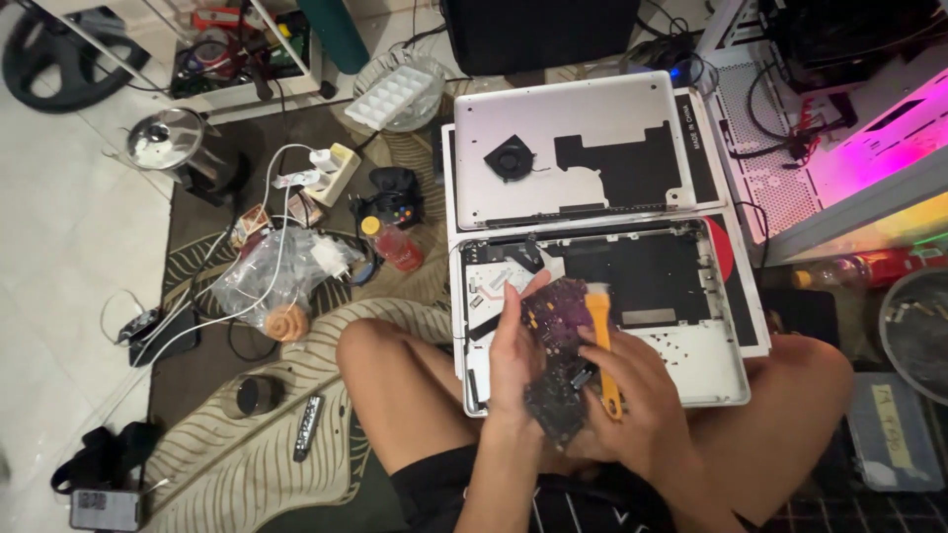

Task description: Cleaning a laptop motherboard with a brush and using a screwdriver to perform internal repairs.

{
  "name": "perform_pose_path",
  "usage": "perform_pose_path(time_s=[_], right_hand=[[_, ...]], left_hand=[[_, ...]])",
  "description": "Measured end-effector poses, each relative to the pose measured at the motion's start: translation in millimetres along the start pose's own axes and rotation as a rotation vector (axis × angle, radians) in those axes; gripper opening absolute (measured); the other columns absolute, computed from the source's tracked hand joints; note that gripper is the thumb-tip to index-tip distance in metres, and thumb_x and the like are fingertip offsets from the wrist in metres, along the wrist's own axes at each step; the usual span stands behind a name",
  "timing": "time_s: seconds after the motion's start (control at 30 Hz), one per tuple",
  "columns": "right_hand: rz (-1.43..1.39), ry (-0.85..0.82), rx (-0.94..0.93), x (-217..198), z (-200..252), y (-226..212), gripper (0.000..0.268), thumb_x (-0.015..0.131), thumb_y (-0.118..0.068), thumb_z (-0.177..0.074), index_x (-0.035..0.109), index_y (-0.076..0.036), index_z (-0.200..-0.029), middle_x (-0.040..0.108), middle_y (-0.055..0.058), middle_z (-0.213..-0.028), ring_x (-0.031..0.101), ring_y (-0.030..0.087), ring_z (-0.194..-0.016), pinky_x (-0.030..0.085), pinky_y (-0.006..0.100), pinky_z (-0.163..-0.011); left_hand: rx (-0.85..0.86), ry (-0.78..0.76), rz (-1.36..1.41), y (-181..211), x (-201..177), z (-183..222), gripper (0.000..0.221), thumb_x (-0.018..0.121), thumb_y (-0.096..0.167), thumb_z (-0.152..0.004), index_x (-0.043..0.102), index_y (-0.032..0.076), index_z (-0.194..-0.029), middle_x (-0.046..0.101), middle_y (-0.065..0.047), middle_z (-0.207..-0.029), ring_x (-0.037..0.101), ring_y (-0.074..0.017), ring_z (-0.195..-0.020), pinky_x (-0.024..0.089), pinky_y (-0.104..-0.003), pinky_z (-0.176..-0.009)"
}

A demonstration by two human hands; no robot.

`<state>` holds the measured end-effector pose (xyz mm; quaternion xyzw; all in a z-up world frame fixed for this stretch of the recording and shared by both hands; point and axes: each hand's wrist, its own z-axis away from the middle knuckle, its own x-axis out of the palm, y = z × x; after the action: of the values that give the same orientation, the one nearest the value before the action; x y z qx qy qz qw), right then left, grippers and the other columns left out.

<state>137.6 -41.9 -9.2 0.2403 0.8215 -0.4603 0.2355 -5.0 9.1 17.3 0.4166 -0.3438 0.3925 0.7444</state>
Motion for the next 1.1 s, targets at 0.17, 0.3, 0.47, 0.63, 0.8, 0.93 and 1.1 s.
perform_pose_path(time_s=[0.17, 0.3, 0.47, 0.63, 0.8, 0.93, 1.1], right_hand=[[-0.098, -0.013, 0.080, 10, 2, 8, 0.042, 0.071, 0.005, -0.067, 0.071, -0.004, -0.108, 0.073, 0.007, -0.128, 0.067, 0.028, -0.122, 0.053, 0.040, -0.103], [-0.244, 0.048, 0.093, 2, -3, 7, 0.045, 0.074, 0.008, -0.066, 0.071, -0.001, -0.110, 0.072, 0.012, -0.129, 0.070, 0.027, -0.121, 0.057, 0.035, -0.101], [-0.487, 0.215, 0.319, -10, 3, 21, 0.045, 0.058, 0.018, -0.078, 0.068, 0.000, -0.117, 0.075, 0.015, -0.123, 0.074, 0.019, -0.099, 0.058, 0.025, -0.084], [-0.657, 0.310, 0.674, -17, 4, 47, 0.022, 0.065, -0.005, -0.095, 0.070, 0.005, -0.114, 0.065, 0.005, -0.084, 0.052, 0.009, -0.073, 0.040, 0.020, -0.067], [-1.079, 0.385, 0.748, -5, 13, 59, 0.018, 0.064, -0.001, -0.096, 0.067, 0.005, -0.113, 0.060, 0.002, -0.081, 0.045, 0.002, -0.062, 0.031, 0.015, -0.054], [-1.178, 0.363, 0.810, -13, 6, 44, 0.021, 0.062, -0.001, -0.097, 0.066, 0.005, -0.117, 0.067, 0.008, -0.089, 0.052, 0.004, -0.063, 0.035, 0.015, -0.051], [-1.247, 0.384, 0.823, -17, 0, 35, 0.023, 0.059, 0.003, -0.098, 0.064, 0.010, -0.119, 0.070, 0.016, -0.103, 0.062, 0.013, -0.084, 0.049, 0.022, -0.073]], left_hand=[[0.068, 0.130, -0.072, 9, 25, 18, 0.066, 0.045, 0.050, -0.098, 0.049, 0.004, -0.146, 0.060, -0.016, -0.128, 0.058, -0.0230, -0.110, 0.045, -0.036, -0.097], [0.129, -0.077, -0.234, 5, 12, 23, 0.068, 0.042, 0.048, -0.102, 0.035, 0.009, -0.157, 0.053, -0.015, -0.142, 0.053, -0.0246, -0.122, 0.038, -0.042, -0.108], [0.379, -0.254, -0.877, 12, 2, 31, 0.070, 0.052, 0.038, -0.099, 0.033, 0.002, -0.156, 0.036, -0.019, -0.163, 0.028, -0.0329, -0.154, 0.019, -0.046, -0.122], [0.560, -0.137, -1.241, 17, -3, 31, 0.028, 0.064, 0.014, -0.094, 0.067, 0.003, -0.120, 0.053, -0.010, -0.135, 0.053, -0.0251, -0.130, 0.041, -0.037, -0.109], [0.276, -0.203, -0.964, 9, -20, 23, 0.038, 0.058, 0.008, -0.100, 0.055, -0.002, -0.137, 0.067, -0.011, -0.117, 0.061, -0.0153, -0.102, 0.050, -0.027, -0.090], [0.179, -0.245, -0.996, 4, -15, 25, 0.027, 0.053, 0.008, -0.105, 0.064, -0.004, -0.126, 0.071, -0.003, -0.099, 0.056, -0.0056, -0.080, 0.046, -0.020, -0.073], [0.204, -0.260, -0.995, 3, -9, 27, 0.023, 0.051, 0.012, -0.106, 0.065, -0.004, -0.116, 0.067, -0.003, -0.095, 0.052, -0.0073, -0.081, 0.044, -0.023, -0.076]])
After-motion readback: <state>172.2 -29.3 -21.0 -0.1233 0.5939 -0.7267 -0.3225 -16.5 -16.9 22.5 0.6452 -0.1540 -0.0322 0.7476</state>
